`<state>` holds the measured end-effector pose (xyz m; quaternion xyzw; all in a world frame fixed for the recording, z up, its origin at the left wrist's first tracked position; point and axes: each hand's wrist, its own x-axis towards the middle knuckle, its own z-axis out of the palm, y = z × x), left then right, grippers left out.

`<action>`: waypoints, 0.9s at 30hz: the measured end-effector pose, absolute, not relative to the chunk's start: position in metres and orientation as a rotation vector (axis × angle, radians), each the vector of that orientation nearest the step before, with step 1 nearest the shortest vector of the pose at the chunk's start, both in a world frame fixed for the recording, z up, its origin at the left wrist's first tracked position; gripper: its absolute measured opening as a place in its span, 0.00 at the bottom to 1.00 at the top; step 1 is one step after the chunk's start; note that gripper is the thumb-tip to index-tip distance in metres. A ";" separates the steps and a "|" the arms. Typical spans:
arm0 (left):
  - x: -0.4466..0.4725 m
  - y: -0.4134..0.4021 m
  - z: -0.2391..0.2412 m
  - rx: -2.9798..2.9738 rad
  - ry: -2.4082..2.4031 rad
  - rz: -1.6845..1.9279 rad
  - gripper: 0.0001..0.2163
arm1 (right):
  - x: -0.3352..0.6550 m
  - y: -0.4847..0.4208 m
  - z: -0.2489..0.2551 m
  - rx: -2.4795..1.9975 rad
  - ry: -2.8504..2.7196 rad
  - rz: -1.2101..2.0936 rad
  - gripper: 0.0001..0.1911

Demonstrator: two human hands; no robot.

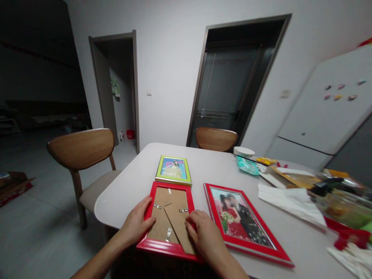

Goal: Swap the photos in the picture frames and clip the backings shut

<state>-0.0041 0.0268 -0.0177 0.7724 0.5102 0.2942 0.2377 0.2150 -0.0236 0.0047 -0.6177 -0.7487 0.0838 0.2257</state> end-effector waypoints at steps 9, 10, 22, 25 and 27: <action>-0.005 0.027 -0.016 2.088 1.327 0.897 0.25 | 0.213 0.017 0.002 -1.835 -2.074 0.126 0.12; -0.005 0.027 -0.016 2.090 1.325 0.897 0.25 | 0.212 0.018 0.001 -1.851 -2.067 0.104 0.12; -0.004 0.025 -0.023 2.101 1.350 0.936 0.24 | 0.171 0.022 0.006 -1.646 -2.172 0.076 0.13; -0.004 0.026 -0.023 2.080 1.332 0.957 0.23 | 0.146 0.030 0.004 -1.622 -2.225 0.132 0.12; -0.005 0.027 -0.024 2.078 1.321 0.958 0.23 | 0.137 0.036 0.001 -1.651 -2.210 0.101 0.11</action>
